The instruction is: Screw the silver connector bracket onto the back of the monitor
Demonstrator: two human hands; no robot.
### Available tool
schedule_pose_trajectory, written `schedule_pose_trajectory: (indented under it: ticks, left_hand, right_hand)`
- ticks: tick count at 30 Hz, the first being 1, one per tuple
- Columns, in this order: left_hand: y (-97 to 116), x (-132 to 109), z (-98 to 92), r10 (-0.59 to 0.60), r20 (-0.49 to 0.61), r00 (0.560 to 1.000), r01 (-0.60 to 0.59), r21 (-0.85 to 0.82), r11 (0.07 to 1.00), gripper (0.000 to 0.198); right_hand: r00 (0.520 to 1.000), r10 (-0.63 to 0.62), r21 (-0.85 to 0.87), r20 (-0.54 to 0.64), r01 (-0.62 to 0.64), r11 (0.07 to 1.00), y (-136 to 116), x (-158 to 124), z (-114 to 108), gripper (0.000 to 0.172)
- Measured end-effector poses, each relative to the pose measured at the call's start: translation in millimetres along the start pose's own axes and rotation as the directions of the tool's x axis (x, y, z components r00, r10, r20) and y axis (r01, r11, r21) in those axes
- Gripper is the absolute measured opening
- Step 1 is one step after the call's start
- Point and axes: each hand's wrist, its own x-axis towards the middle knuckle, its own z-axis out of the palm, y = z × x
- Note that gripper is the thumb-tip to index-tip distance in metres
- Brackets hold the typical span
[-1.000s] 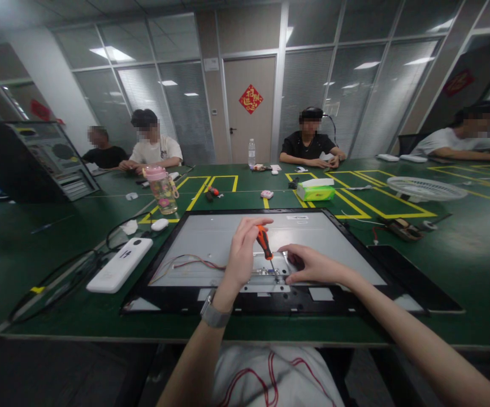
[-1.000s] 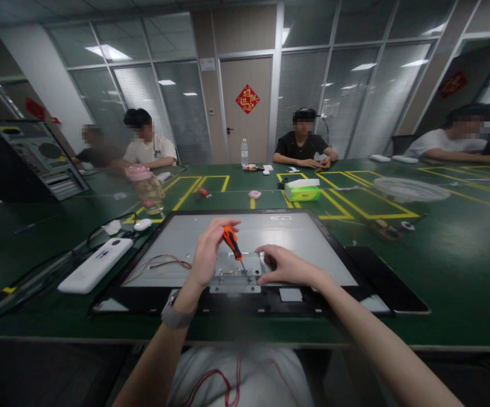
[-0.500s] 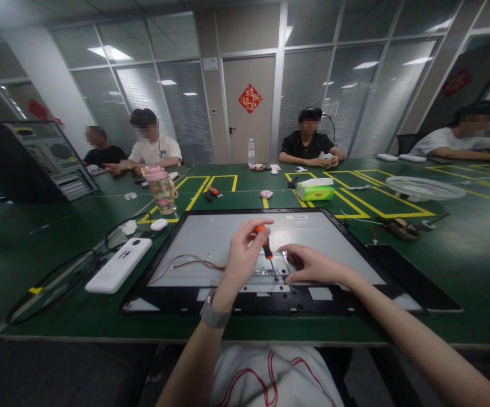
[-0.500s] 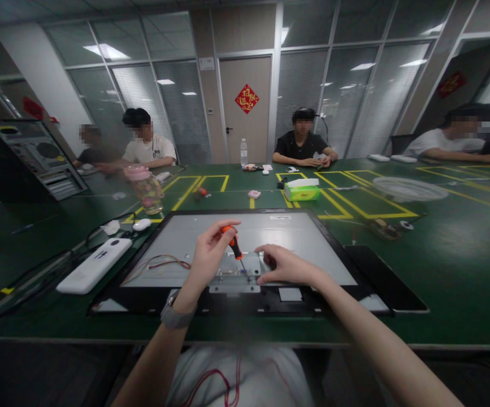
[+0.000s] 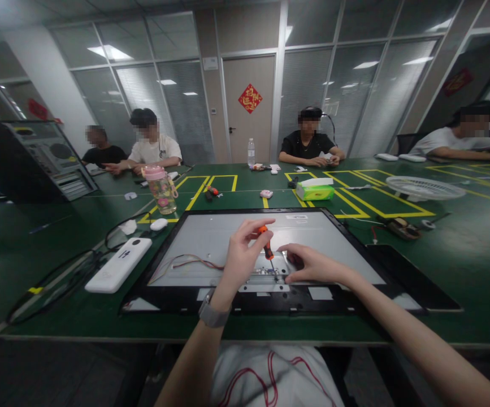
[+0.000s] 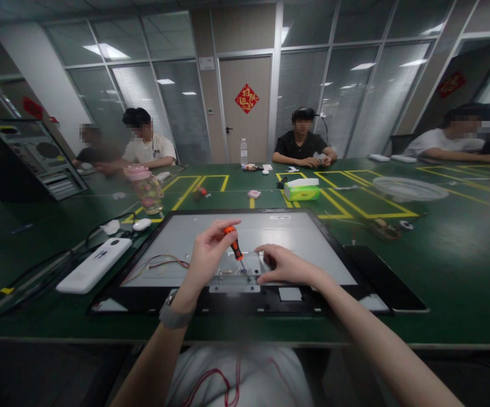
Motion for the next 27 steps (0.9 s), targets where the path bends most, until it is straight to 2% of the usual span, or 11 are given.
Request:
schedule_pose_trajectory:
  ticks: [2, 8, 15, 20, 22, 27]
  left_hand:
    - [-0.8, 0.4, -0.3, -0.012, -0.004, 1.0, 0.012, 0.005, 1.0, 0.026]
    - [-3.7, -1.2, 2.2, -0.087, 0.074, 0.993, 0.097, -0.148, 0.984, 0.038]
    - [-3.7, -0.7, 1.8, 0.018, -0.033, 0.999, -0.016, 0.048, 0.999, 0.023]
    - [-3.0, -0.6, 1.0, -0.062, 0.035, 0.997, 0.067, -0.15, 0.986, 0.035]
    - [-2.5, -1.2, 1.1, -0.068, 0.038, 0.997, 0.074, -0.172, 0.982, 0.035]
    - [-1.6, -1.6, 0.8, -0.001, 0.036, 0.999, 0.001, -0.013, 1.0, 0.025]
  right_hand:
    - [1.0, 0.002, 0.002, 0.006, -0.002, 1.0, -0.3, 0.0, -0.2, 0.073]
    - [1.0, 0.009, 0.003, 0.01, -0.009, 1.0, -3.6, -1.2, -1.3, 0.073]
    - [1.0, -0.007, 0.005, 0.001, 0.007, 1.0, -3.2, -0.2, -0.9, 0.073]
    - [1.0, -0.001, 0.011, -0.001, 0.001, 1.0, -2.1, 0.1, -0.2, 0.075]
    - [1.0, 0.0, 0.012, -0.003, 0.0, 1.0, -1.6, -0.1, 0.2, 0.075]
    - [1.0, 0.007, 0.016, -0.004, -0.007, 1.0, -2.7, -0.5, -0.5, 0.073]
